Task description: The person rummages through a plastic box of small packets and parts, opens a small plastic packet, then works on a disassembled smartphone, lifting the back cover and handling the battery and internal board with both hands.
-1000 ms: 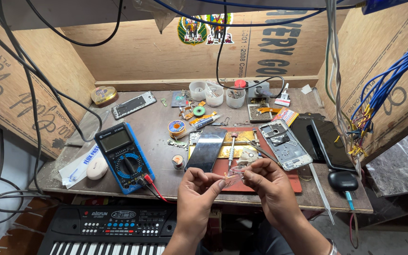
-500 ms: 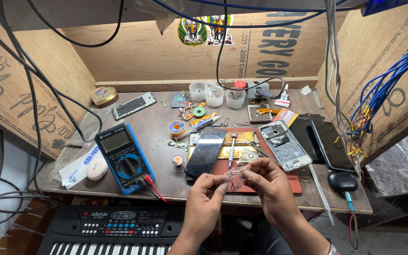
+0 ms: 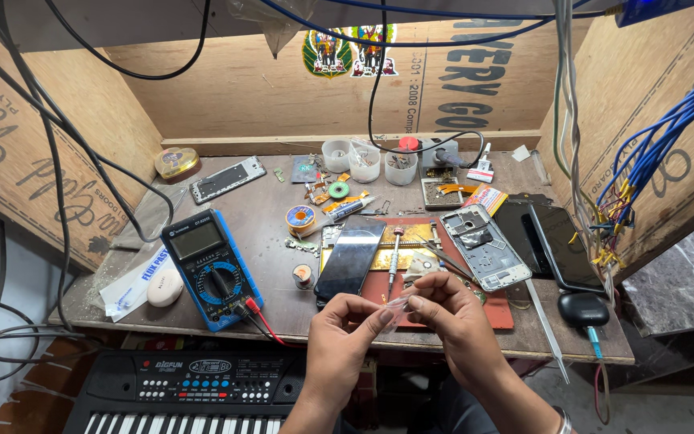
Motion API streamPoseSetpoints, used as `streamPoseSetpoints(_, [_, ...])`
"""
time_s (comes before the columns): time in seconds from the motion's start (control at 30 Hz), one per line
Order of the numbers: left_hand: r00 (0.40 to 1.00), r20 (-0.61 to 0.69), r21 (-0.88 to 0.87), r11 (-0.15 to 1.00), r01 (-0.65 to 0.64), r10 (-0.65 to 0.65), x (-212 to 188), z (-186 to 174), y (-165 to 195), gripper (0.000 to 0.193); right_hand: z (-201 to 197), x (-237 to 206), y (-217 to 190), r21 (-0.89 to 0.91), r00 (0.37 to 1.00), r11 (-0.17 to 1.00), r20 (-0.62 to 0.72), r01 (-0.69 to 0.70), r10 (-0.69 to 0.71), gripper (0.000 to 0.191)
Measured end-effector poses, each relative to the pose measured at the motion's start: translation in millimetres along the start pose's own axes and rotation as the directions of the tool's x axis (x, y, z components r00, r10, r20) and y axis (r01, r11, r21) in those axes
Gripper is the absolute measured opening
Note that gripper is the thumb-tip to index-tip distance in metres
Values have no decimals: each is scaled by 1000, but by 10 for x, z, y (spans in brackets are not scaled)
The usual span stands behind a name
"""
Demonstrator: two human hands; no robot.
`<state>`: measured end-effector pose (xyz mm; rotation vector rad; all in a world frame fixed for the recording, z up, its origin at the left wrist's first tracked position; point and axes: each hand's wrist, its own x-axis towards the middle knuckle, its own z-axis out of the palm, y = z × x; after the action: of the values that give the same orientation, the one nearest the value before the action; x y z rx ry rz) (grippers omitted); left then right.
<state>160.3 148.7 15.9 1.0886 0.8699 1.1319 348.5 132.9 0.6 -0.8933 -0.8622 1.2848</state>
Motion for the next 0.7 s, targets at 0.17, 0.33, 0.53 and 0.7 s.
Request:
streamPoseSetpoints(0.17, [1000,7,-4,1000,23,-23,3,-11,-60,15,-8,11,32,-24,999,999,-3,42,-42,14])
streamPoseSetpoints(0.33, [1000,10,107,994,-13,12,-13,21,-38,16,-49,62,45,-3,993,995,-69,100,-100,14])
streamPoseSetpoints(0.53, [995,-12,257,962,-91,97,-45,75,64,20,-55,66,51,-58,985,987,-83,148,-153,13])
streamPoseSetpoints(0.7, [993,-14,235,965,-115,121,-68,89,132,20,-44,38,35,-150,977,968,-45,200,-209,11])
